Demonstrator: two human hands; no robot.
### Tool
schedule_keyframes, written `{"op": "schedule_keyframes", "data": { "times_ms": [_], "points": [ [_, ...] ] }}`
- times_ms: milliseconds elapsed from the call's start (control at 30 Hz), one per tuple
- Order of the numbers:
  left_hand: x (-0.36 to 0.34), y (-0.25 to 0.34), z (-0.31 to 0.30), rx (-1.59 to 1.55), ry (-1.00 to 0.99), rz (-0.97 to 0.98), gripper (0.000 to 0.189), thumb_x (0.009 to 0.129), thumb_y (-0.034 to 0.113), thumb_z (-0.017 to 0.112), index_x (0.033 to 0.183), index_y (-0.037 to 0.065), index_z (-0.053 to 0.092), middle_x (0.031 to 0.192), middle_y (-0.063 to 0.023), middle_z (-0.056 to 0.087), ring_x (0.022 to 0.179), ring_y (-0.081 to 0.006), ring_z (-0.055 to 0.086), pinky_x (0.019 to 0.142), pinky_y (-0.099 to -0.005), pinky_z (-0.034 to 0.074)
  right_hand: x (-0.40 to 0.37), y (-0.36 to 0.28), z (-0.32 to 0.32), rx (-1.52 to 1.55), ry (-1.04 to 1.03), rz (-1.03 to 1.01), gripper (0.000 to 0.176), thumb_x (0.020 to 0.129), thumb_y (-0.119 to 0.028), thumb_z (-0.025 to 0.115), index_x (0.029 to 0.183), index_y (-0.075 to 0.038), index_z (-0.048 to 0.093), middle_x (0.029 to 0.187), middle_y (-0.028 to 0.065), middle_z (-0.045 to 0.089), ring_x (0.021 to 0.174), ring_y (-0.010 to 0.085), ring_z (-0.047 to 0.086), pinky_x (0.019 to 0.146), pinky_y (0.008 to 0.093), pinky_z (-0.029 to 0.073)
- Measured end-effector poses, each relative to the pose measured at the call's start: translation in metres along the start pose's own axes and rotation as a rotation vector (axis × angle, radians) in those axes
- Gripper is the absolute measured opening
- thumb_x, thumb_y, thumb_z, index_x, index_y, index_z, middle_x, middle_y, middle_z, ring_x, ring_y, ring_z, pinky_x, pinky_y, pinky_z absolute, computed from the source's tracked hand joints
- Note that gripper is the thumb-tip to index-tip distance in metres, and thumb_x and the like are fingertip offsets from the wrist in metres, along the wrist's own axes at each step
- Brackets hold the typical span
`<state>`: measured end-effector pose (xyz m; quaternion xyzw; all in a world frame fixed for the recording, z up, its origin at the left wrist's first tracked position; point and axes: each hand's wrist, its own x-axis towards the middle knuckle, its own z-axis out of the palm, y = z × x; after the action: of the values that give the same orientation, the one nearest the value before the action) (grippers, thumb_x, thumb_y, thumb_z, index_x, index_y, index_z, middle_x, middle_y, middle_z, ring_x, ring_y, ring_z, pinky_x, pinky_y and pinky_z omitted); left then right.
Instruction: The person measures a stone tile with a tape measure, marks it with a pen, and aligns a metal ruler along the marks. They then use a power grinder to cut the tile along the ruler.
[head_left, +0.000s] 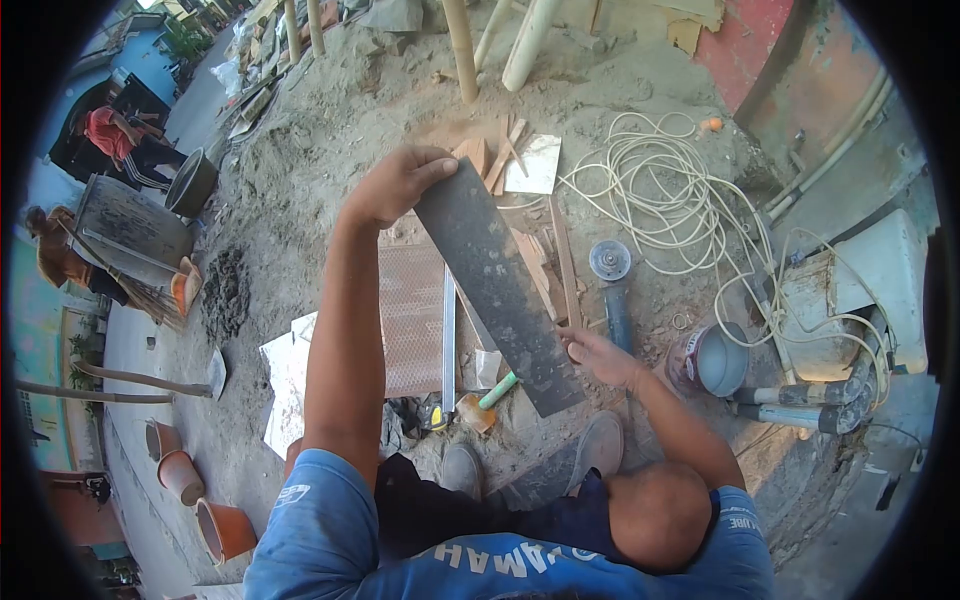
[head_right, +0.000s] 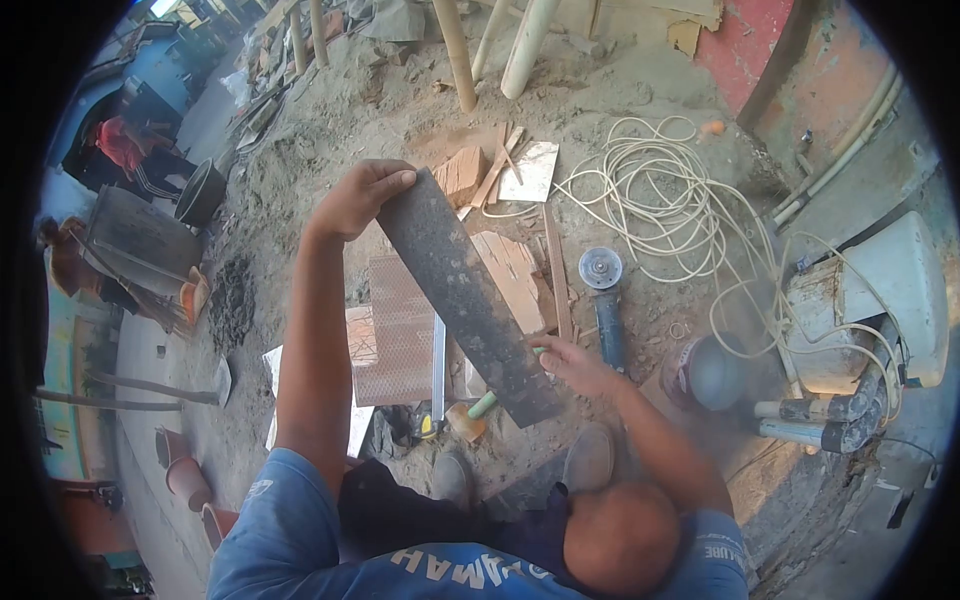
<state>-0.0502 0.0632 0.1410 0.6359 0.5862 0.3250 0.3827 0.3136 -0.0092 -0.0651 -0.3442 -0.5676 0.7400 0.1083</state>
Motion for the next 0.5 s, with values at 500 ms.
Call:
{"op": "schedule_keyframes", "data": {
  "times_ms": [500],
  "points": [
    [-0.017,-0.197,0.198,-1.050,0.696,-0.621,0.050,0.099,0.035,0.058,0.130,-0.002,0.046,0.109,-0.0140,0.056,0.086,-0.0210,0.059,0.077,-0.0363,0.051,0.000,0.077,0.069,-0.243,0.526,0.011,0.032,0.101,-0.029,0.050,0.101,0.002,0.057,0.078,0.0125,0.052,0.075,0.0191,0.049,0.072,0.0334,0.044]
  ]
}}
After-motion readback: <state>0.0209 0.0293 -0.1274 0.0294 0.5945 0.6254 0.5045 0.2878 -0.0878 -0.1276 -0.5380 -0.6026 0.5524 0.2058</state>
